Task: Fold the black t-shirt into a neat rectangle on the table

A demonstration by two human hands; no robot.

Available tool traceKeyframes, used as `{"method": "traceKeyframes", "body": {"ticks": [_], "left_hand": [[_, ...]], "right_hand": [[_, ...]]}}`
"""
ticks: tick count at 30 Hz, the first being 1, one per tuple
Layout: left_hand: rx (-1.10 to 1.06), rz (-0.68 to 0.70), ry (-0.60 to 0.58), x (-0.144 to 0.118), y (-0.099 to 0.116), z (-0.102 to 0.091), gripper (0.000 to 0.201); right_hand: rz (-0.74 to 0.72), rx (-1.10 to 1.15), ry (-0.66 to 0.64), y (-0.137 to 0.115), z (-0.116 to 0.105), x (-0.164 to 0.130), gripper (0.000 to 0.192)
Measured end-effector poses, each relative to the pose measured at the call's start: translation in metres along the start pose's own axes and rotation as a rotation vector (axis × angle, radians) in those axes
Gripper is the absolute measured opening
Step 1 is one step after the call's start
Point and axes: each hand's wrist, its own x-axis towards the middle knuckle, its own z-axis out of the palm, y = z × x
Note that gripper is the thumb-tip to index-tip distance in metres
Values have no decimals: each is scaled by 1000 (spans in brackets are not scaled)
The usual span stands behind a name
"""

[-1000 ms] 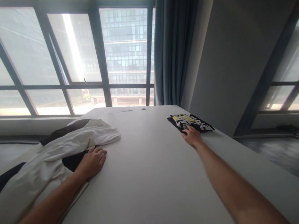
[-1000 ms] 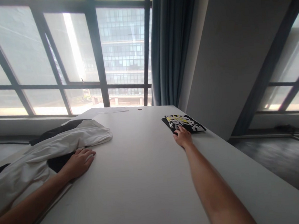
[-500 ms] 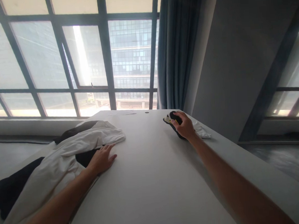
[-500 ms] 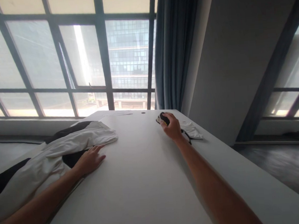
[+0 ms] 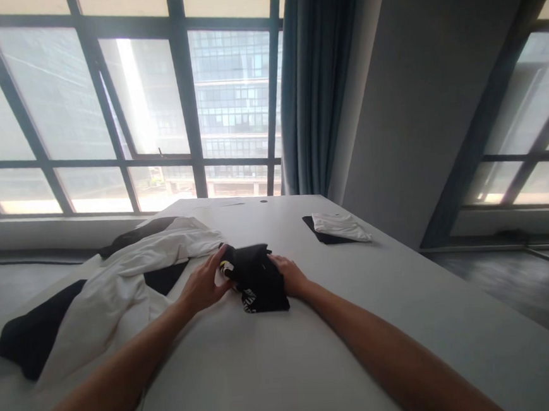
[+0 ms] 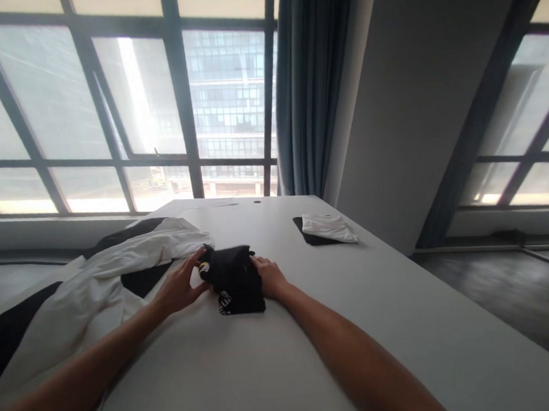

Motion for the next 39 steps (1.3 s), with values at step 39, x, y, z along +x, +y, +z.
{"method": "traceKeyframes", "body": {"ticks": [39], "left_hand": [[-1208,-755,163,18,-19,-62,74]], "right_hand": [[345,479,784,42,-65,26,33]]}}
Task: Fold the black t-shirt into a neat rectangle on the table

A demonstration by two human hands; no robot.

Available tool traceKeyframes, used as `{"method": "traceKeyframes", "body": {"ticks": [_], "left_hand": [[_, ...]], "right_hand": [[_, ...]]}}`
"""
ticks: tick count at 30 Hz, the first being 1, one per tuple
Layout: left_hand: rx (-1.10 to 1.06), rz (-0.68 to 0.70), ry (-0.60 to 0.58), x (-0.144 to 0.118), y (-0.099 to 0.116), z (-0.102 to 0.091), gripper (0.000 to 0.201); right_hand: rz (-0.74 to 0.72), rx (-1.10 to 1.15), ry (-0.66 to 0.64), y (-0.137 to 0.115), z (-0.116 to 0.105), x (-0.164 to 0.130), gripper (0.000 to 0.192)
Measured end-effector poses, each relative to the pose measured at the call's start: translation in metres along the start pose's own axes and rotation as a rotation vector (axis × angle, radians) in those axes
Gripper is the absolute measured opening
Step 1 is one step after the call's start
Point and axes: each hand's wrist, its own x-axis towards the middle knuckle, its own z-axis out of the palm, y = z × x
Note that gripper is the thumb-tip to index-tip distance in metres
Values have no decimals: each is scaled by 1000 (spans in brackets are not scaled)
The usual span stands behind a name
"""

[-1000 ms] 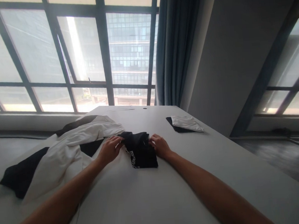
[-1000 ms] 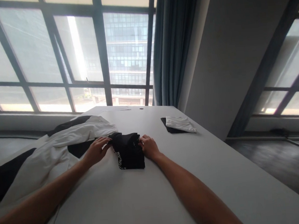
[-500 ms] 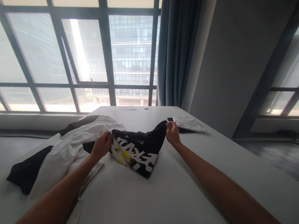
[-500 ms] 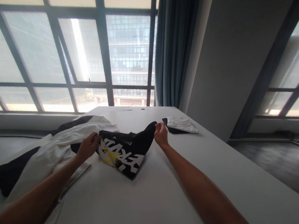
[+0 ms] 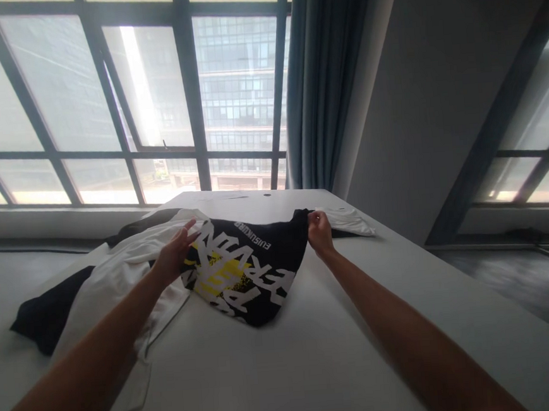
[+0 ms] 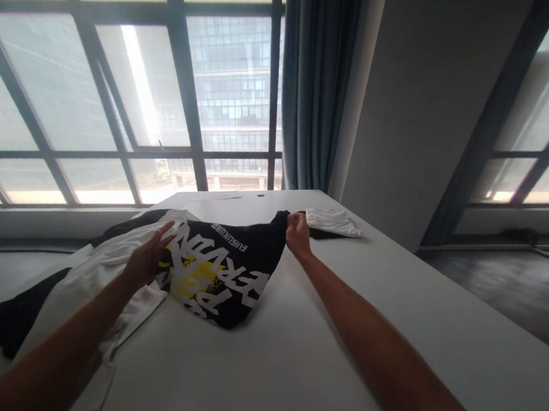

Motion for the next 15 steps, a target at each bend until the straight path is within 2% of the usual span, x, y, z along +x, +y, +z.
{"method": "traceKeyframes", "body": {"ticks": [3,6,10,12,15], "left_hand": [[195,-93,-113,-3,-15,-4,84],[419,-174,-312,-6,-28,-5,85],[599,-199,-522,-6,-32,-5,86],[683,-165,-572,-4,-31,-4,78],[824,13,-600,-1,-31,-1,53]], "right_hand": [[71,-41,5,12,-3,1,31],[98,-86,80,24,-10,6,30],[140,-160,189,36,-25,17,23],[164,-186,230,42,-32,21,19],[169,-184,277,52,-42,22,19]]}}
